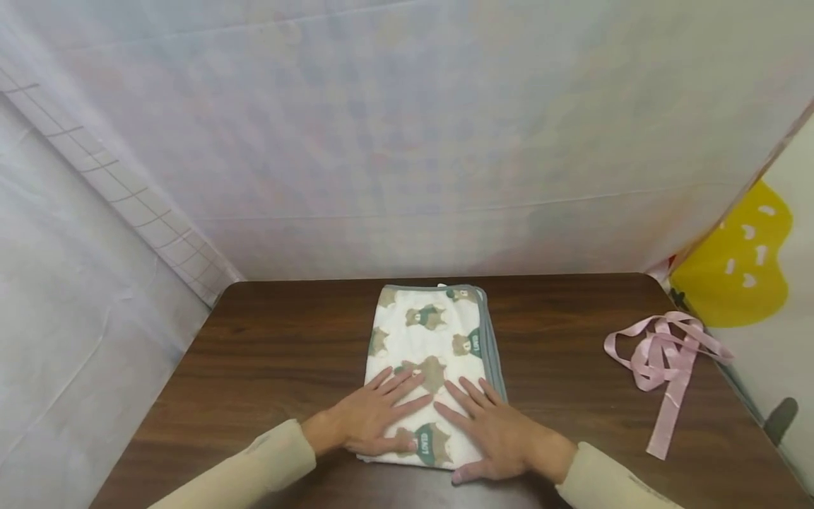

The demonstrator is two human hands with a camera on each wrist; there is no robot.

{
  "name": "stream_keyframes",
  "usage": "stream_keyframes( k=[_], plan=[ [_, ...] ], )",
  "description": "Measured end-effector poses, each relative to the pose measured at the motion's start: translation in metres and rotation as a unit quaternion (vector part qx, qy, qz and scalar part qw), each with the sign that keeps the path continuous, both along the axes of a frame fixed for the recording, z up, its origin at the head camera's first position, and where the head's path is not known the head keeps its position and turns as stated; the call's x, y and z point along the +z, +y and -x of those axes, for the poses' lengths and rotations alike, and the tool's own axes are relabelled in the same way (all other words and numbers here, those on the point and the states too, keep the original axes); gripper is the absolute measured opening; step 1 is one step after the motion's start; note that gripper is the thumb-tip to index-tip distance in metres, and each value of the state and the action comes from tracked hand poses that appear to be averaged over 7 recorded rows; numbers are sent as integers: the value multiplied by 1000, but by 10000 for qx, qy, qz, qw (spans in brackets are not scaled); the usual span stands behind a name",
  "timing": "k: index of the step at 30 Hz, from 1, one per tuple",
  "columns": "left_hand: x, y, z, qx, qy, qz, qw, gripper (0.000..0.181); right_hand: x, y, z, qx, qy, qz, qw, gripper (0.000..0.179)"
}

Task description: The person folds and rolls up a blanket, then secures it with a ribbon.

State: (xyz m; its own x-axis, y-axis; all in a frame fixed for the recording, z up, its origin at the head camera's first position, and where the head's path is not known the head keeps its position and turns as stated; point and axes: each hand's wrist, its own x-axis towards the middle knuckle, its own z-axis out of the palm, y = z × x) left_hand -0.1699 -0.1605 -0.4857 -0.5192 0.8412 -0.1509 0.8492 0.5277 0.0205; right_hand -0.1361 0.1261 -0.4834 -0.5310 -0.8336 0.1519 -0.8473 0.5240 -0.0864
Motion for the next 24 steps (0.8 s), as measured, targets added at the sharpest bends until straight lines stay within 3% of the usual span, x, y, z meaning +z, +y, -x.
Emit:
stream_keyframes(
  k=[2, 5, 9, 13, 19, 24],
  plan=[
    [0, -3, -5, -190, -63, 13, 9998, 72, 2, 2, -1, 86, -67, 15, 9999, 95],
    [0, -8, -12, -466, -42, 52, 9989, 71, 4, 4, -1, 242, 171, 32, 9996, 87],
    [1, -16, -22, -718, 315, 67, 9969, 74, 8, 4, -2, 476, 644, -37, 9968, 69],
    [3, -22, -27, -833, 535, -32, 9951, 74, 13, -1, -5, 748, 824, -136, 9937, 64],
    [5, -24, -30, -831, 658, -94, 9943, 66, 13, -3, -12, 774, 647, -26, 9949, 74],
    [6, -19, -32, -716, 789, -23, 9943, 66, 16, -3, -14, 406, 155, 206, 9988, 59]
  ],
)
